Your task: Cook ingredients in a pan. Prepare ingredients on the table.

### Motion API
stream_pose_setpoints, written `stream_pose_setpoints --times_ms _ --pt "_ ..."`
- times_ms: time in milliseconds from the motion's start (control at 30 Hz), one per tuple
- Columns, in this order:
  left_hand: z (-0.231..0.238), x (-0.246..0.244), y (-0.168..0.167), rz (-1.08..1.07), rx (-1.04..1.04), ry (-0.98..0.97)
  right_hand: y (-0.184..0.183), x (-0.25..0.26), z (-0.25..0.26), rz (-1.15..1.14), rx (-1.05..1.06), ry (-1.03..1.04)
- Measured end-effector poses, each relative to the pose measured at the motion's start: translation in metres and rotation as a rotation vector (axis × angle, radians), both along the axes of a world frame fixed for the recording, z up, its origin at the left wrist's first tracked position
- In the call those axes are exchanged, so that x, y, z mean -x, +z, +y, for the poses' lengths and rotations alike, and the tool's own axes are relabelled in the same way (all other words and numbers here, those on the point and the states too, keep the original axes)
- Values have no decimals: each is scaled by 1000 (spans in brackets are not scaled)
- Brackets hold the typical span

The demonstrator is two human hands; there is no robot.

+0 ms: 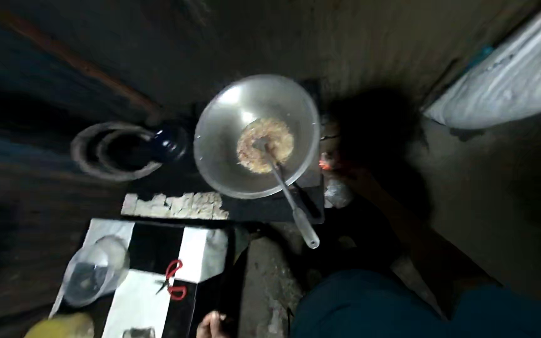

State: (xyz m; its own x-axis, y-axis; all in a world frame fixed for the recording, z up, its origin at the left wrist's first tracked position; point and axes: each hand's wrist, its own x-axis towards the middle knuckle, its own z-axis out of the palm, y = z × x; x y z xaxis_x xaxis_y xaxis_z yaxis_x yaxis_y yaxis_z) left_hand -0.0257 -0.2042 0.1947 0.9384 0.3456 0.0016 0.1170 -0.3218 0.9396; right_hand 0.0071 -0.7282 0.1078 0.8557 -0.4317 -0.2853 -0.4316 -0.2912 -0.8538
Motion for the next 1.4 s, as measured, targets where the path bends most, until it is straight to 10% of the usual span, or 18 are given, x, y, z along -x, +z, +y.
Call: stream_pose_setpoints --times_ms 133,367,967,1267,1400 --pt "14 0 -14 53 -144 86 78 5 63 110 -115 265" --pt "83 6 -38 -11 -481 78 112 -15 140 206 222 365" --pt "218 -67 -76 -236 -889 -68 269 89 121 324 858 425" --pt "209 -83 -91 -228 -900 -41 197 9 144 415 758 318" --pt "213 -87 -100 -253 -905 -36 232 25 128 428 850 366"
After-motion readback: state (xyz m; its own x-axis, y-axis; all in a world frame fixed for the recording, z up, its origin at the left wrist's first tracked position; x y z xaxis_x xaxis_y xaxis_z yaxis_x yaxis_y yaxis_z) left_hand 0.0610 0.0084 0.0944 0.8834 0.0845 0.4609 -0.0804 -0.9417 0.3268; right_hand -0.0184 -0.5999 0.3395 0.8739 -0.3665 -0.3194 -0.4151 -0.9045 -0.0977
